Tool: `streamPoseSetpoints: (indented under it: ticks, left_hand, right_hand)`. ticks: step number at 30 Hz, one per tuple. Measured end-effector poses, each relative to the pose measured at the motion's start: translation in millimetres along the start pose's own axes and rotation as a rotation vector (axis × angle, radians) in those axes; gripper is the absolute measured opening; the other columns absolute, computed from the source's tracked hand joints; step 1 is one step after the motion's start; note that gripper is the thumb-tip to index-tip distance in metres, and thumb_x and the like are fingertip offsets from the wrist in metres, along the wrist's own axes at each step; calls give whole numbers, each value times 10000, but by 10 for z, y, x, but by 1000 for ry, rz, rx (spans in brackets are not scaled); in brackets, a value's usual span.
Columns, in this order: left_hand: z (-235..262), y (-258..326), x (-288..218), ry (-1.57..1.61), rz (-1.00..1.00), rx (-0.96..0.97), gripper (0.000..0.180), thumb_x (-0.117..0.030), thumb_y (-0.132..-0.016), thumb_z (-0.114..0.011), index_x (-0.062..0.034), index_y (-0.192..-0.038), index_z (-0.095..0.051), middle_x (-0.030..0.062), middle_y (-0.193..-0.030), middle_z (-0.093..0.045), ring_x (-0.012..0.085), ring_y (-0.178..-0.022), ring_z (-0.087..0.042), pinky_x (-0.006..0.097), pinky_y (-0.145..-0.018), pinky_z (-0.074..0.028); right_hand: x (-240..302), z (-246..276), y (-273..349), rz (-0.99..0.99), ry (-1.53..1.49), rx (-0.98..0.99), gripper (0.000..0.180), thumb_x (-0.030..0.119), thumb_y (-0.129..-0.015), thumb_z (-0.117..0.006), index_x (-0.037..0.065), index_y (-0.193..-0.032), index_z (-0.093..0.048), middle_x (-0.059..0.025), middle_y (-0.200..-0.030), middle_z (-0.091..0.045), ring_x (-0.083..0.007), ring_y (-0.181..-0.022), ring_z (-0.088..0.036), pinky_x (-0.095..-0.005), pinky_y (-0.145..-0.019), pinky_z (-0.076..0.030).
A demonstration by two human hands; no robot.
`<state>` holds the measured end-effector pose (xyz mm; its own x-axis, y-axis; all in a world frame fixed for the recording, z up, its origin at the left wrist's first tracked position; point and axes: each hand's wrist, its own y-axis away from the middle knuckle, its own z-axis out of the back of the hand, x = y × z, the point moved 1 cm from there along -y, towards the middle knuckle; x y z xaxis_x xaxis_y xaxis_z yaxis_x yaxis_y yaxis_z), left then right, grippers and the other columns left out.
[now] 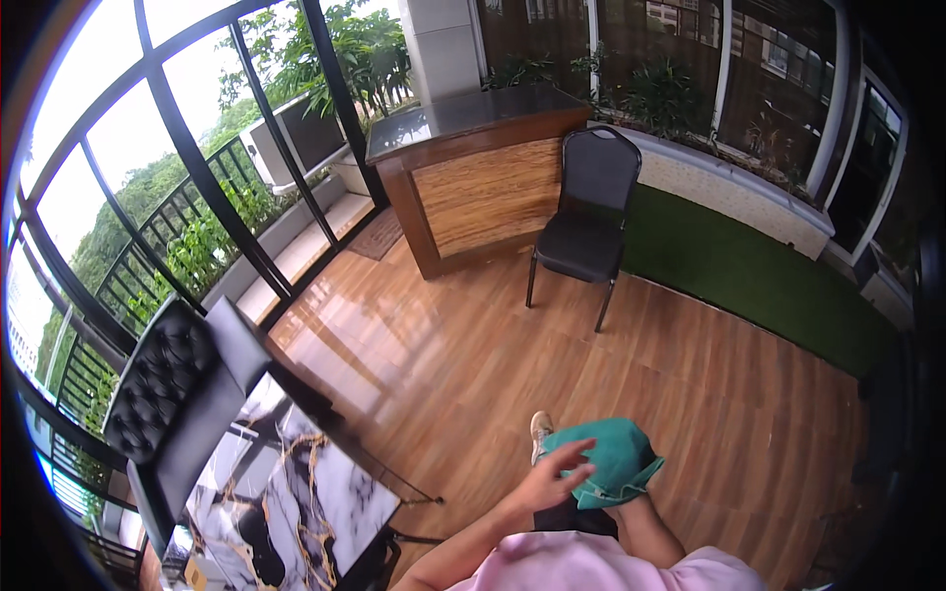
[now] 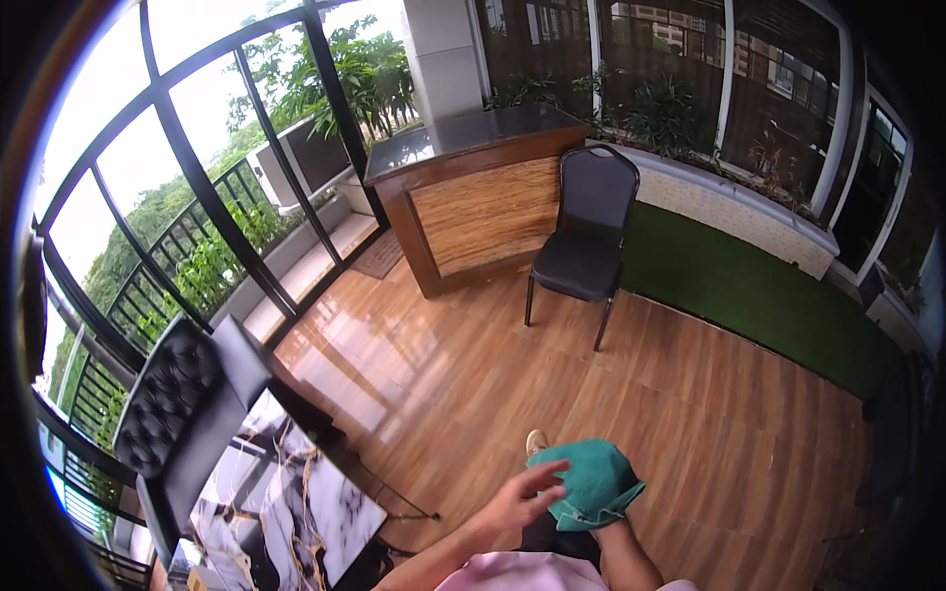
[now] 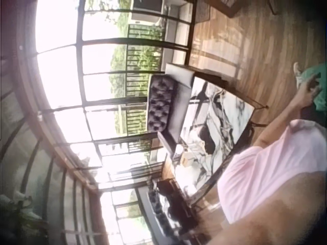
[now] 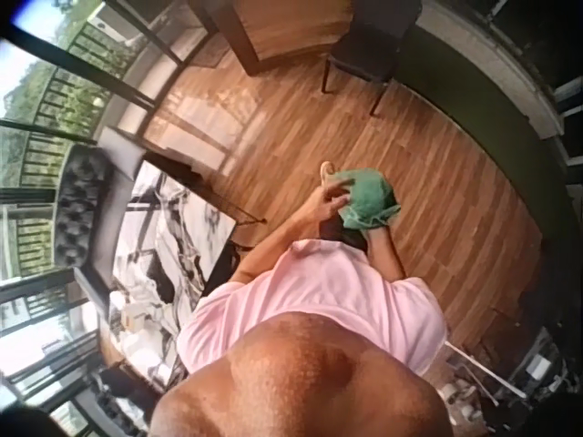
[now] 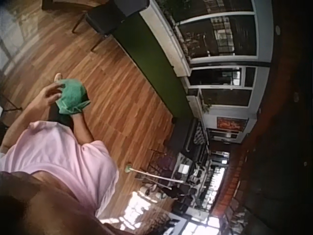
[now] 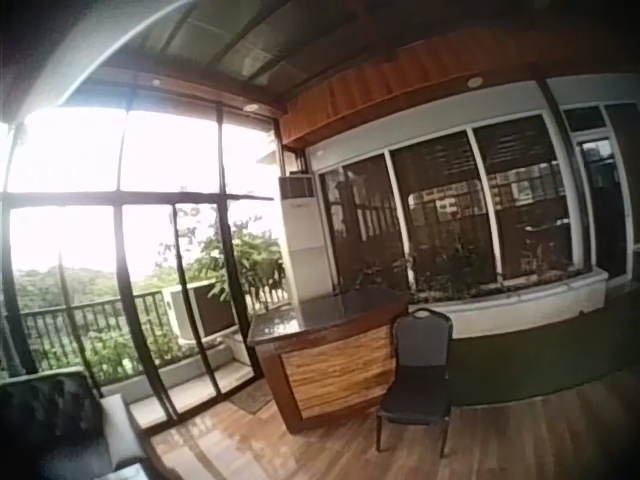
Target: The person mops the floor, moves several chairs, wipes multiple tables with a cloth, and then continues mopping the floor in a hotel common area.
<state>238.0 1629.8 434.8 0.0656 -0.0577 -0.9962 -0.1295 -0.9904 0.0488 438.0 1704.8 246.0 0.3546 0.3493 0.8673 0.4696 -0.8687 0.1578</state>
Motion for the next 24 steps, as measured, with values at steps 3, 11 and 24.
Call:
streamPoseSetpoints:
  ticks: [3,11,24]
  left_hand:
    - [1122,-514,268,50,134,-319,404,-172,-1033,-596,-19,-1404,-544,78,-1282,-660,156,-1133,-627,301,-968,-500]
    - [3551,-237,855,13,347,-1275,258,-108,-979,-610,7,-1207,-643,58,-962,-692,112,-721,-623,231,-601,-498]
    - [6336,-1988,1565,181,319,-1685,196,-20,-975,-504,22,-1113,-637,102,-838,-684,135,-659,-617,249,-554,-496]
  right_hand:
    - [280,-47,-1542,-25,-43,14,384,425,-1048,-443,114,-1196,-612,-24,-1063,-631,-189,-918,-631,-385,-797,-540]
    - [1731,-1027,-5741,20,-44,42,297,352,-1047,-468,115,-1135,-624,6,-972,-621,-164,-856,-620,-351,-741,-531]
    - [3225,-3923,-11438,183,-222,852,172,253,-1046,-520,139,-1081,-643,21,-900,-636,-103,-757,-614,-243,-676,-532]
